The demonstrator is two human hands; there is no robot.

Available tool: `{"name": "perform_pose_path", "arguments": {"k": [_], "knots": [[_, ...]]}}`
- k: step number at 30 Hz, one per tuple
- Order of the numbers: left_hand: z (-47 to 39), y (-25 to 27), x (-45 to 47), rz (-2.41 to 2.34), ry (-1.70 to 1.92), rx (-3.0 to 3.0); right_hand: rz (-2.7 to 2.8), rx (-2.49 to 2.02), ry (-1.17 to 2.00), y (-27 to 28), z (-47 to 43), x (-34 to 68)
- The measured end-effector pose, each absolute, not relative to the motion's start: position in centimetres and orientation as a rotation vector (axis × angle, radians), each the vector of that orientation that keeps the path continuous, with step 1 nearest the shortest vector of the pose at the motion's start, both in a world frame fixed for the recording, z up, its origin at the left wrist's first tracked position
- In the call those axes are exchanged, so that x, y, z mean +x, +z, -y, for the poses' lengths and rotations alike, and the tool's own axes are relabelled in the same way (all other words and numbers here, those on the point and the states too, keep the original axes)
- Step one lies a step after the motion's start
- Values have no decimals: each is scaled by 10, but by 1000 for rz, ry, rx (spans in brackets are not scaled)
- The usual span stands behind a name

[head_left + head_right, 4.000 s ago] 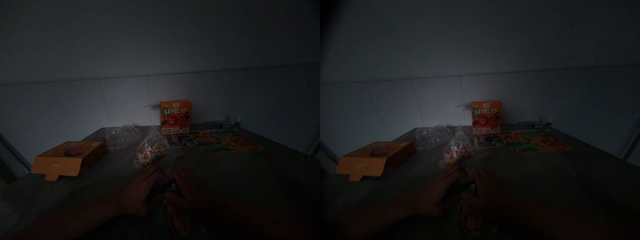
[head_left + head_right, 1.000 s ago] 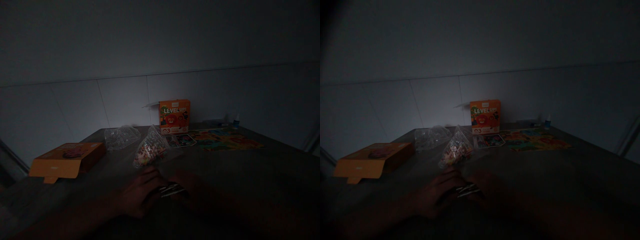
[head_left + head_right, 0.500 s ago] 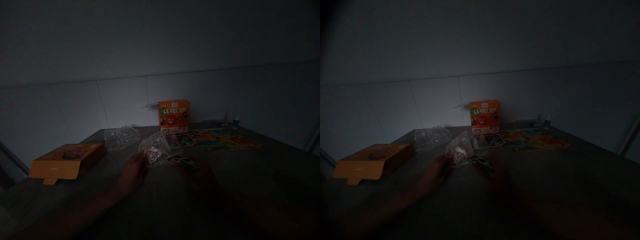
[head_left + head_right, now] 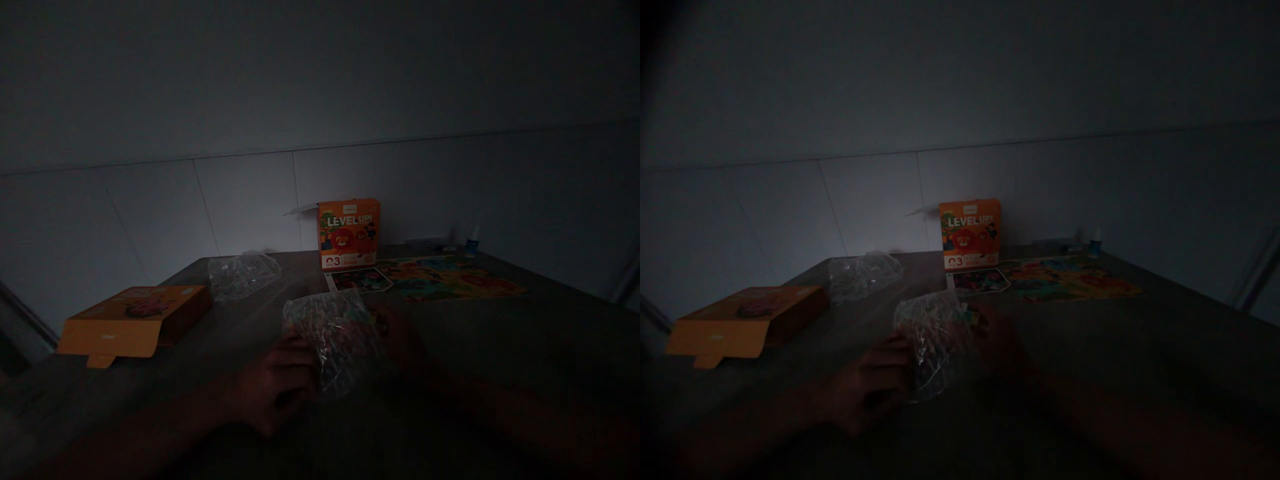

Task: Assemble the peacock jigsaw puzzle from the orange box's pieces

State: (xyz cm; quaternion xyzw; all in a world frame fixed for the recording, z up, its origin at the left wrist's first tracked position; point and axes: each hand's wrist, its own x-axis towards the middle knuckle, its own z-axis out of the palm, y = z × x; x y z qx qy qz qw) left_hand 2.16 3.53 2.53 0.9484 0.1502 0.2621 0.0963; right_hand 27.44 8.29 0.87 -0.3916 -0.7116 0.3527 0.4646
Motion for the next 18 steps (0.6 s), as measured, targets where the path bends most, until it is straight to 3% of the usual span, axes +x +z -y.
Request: {"name": "perform_pose_path", "arguments": {"k": [3,6,10,18], "knots": [[-36,25,19,-487,1001,2689,1919,-873,1047,10,-78,275],[-42,20,15,-854,1159,2609,2084,-805,1132,12,-75,276],[-49,12,14,-1156,957,2630,2130,-685,1186,18,-73,276],[-44,14,13,-859,804,2844,2078,-638,1191,19,-79,277]]}}
